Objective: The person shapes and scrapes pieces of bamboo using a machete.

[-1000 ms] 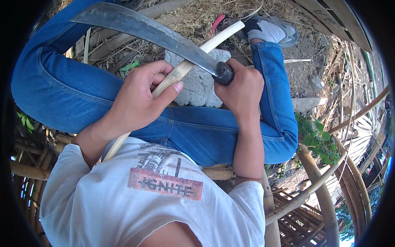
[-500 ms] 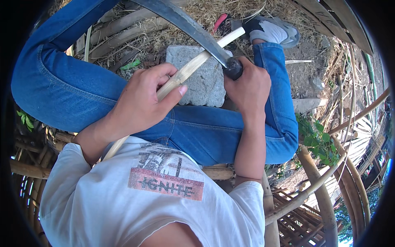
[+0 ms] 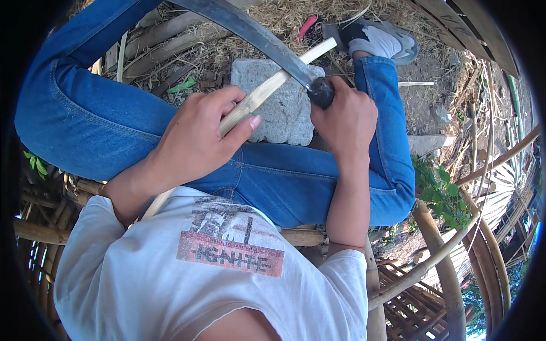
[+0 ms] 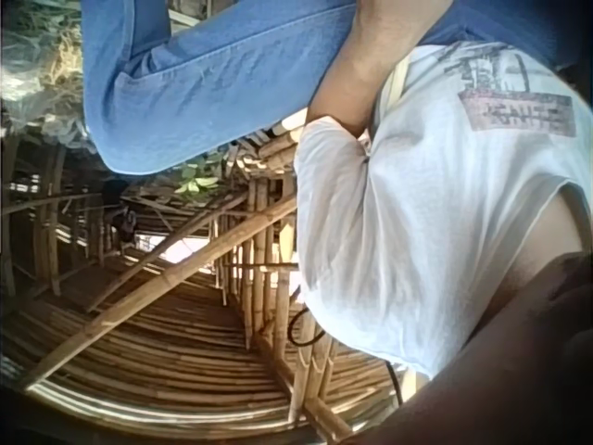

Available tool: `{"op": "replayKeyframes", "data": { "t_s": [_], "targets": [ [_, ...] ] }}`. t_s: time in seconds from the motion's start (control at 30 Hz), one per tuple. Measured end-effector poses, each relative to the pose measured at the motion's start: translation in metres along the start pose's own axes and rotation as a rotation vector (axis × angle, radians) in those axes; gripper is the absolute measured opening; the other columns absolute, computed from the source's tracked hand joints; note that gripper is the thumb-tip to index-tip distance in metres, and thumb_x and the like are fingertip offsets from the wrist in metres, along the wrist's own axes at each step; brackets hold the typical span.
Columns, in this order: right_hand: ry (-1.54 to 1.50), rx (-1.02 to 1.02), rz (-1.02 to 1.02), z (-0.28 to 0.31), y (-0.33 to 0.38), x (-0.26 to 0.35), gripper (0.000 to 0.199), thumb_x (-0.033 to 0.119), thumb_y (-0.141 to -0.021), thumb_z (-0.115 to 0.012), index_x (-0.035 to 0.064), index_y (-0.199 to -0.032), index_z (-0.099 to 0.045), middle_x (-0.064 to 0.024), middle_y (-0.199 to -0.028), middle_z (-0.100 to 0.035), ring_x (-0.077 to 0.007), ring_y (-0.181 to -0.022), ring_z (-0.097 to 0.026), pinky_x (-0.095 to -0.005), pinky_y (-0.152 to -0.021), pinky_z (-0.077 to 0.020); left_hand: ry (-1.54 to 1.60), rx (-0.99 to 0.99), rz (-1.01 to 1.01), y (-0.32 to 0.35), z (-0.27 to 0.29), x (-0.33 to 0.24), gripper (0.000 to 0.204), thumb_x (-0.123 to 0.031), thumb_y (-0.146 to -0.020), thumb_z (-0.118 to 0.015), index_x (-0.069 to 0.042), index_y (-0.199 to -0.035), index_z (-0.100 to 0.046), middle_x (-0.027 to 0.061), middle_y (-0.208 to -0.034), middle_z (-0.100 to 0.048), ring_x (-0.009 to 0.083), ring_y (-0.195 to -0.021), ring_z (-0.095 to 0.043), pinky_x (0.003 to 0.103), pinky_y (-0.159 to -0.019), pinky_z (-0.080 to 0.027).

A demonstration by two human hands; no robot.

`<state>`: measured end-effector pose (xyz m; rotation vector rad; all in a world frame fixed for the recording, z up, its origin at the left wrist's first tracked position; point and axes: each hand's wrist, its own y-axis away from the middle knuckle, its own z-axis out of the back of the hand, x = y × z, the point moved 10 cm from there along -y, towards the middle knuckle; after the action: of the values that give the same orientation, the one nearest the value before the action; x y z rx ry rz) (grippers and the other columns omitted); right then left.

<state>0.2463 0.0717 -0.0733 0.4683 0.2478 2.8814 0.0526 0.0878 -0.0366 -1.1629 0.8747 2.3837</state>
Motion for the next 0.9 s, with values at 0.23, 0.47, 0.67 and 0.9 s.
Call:
{"op": "replayKeyframes", "data": {
  "t_s": [0.23,0.47,0.67,0.9],
  "targets": [
    [-0.182,-0.044,0.063,-0.001,0.006,0.013,0.016,0.021,-0.071,-0.075,0.0093,-0.08,-0.068,-0.016,-0.065,-0.065,-0.0387,-0.066,-0.066,-0.047,-0.063,-0.0534,0.074,-0.022,-0.03,0.001,0.0,-0.005,0.021,-0.016,-0.09,-0.069,0.001,-0.087,-0.057,0.0147,-0.061,-0.058,0.0255,-0.049,-0.055,0.037,-0.05,-0.04],
    [-0.162,-0.055,0.042,-0.001,0.003,0.011,0.016,0.022,-0.071,-0.074,0.0096,-0.08,-0.07,-0.0172,-0.065,-0.064,-0.0388,-0.067,-0.066,-0.0477,-0.063,-0.0531,0.089,0.011,0.004,0.001,-0.004,-0.002,0.02,-0.016,-0.09,-0.069,0.001,-0.088,-0.058,0.0148,-0.062,-0.06,0.0247,-0.05,-0.058,0.037,-0.05,-0.041],
    [-0.128,-0.048,-0.09,0.003,-0.002,-0.008,0.019,0.024,-0.074,-0.075,0.0075,-0.082,-0.071,-0.0179,-0.07,-0.068,-0.0388,-0.07,-0.067,-0.0478,-0.066,-0.0535,0.12,0.039,0.007,0.002,-0.009,-0.002,0.02,-0.015,-0.09,-0.069,0.002,-0.09,-0.059,0.0154,-0.064,-0.062,0.0255,-0.053,-0.062,0.035,-0.052,-0.044],
    [-0.132,-0.045,-0.075,0.003,-0.003,-0.006,0.022,0.027,-0.077,-0.076,0.0068,-0.085,-0.071,-0.018,-0.071,-0.068,-0.0389,-0.071,-0.067,-0.048,-0.067,-0.0531,0.095,0.011,-0.026,0.003,-0.005,-0.006,0.02,-0.016,-0.09,-0.07,0.002,-0.089,-0.059,0.0156,-0.064,-0.062,0.0276,-0.055,-0.064,0.037,-0.052,-0.045]
  ]
}}
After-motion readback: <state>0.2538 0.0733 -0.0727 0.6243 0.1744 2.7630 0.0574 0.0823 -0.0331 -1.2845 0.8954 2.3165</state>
